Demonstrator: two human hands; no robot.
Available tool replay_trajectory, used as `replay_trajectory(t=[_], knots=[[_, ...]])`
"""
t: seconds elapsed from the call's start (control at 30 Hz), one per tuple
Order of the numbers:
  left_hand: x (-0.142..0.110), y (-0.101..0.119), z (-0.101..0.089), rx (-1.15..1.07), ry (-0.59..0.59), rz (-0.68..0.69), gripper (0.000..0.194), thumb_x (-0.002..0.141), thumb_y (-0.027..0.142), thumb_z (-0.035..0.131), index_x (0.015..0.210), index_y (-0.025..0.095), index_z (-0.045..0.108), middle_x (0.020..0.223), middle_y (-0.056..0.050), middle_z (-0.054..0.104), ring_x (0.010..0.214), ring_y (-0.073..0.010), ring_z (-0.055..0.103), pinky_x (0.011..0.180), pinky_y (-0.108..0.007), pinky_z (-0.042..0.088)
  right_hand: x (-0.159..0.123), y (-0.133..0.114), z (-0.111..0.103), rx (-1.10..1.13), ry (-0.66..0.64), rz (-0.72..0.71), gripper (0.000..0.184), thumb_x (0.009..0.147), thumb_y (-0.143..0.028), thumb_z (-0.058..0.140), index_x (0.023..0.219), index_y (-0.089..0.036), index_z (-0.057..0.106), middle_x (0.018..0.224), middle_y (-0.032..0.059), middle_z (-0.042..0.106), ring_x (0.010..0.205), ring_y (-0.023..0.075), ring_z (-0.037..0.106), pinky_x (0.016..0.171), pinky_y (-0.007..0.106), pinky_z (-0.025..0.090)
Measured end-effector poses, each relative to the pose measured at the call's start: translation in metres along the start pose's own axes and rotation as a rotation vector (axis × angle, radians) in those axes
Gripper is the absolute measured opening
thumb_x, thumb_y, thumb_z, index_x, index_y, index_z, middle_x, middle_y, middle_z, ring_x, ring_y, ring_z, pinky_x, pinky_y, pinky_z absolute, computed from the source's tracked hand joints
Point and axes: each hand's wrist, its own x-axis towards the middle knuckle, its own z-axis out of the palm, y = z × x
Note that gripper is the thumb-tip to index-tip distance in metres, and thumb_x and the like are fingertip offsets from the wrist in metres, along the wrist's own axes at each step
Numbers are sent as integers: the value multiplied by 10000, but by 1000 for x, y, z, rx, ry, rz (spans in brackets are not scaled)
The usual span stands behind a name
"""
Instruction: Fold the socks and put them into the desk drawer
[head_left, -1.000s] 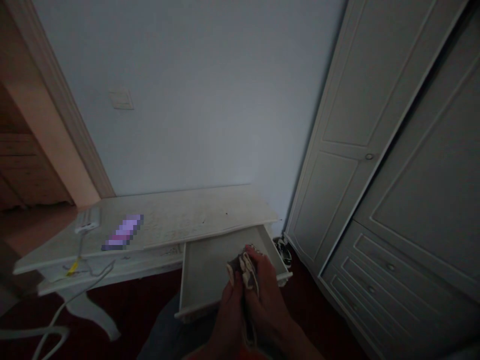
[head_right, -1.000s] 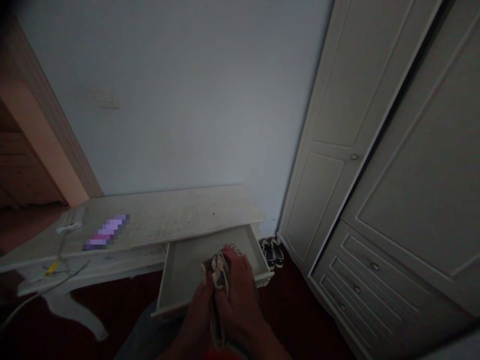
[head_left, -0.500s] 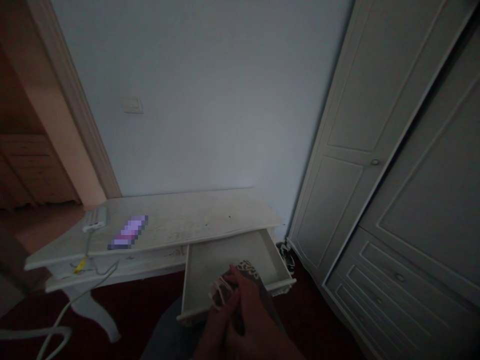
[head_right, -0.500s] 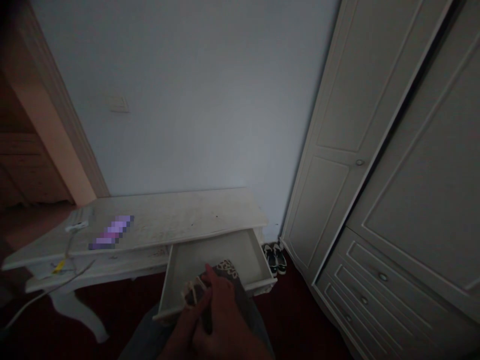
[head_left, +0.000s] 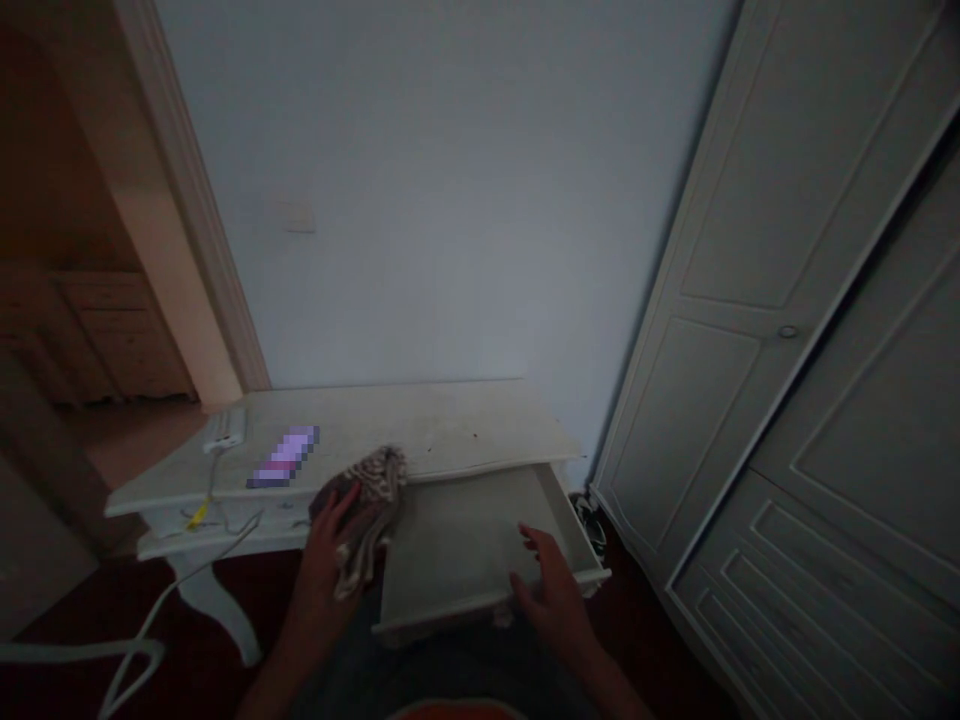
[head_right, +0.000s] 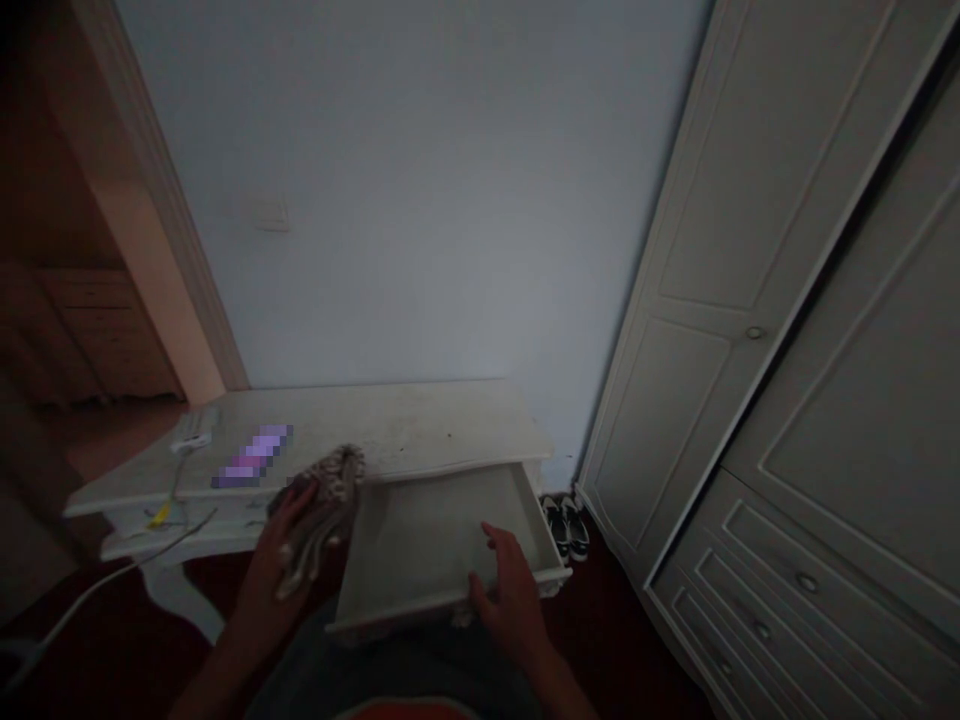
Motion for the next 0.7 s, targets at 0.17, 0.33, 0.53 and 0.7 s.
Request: replay_trajectory(t=[0.17, 0.33, 0.53, 0.7], knots=[[-14, -34, 42, 213, -376, 36, 371, 856, 552, 722, 1089, 277, 810, 1661, -102, 473, 1562, -418, 367, 1242, -616, 375, 2, -6, 4, -83, 22, -31, 525, 932, -281, 594, 1453, -276, 530, 1364, 102, 649, 1165, 273, 686, 997, 407, 588], [-1, -33, 64, 322, -102, -298, 653, 934, 575, 550, 1414, 135, 510, 1556, -227, 531, 1395, -346, 591, 1110, -484, 520, 2, -5, 4, -87, -2, 10, 462, 939, -275, 566, 1400, -252, 558, 1288, 105, 685, 1107, 262, 707, 956, 394, 593], [43, -13, 71, 513, -355, -501, 585, 1002, 481, 527, 1464, 128, 460, 1330, -208, 743, 1259, -322, 707, 1002, -376, 519, 0, -7, 12, -220, -35, -12, 420, 915, -272, 601, 1334, -249, 618, 1173, 79, 739, 1018, 266, 722, 903, 399, 568], [51, -8, 71, 567, -352, -489, 495, 1064, 442, 416, 1440, 131, 496, 1367, -206, 728, 1303, -305, 680, 1002, -360, 508, -3, -15, 16, -374, -84, -55, 323, 954, -283, 602, 1271, -256, 654, 1100, 67, 760, 999, 281, 706, 906, 428, 503]])
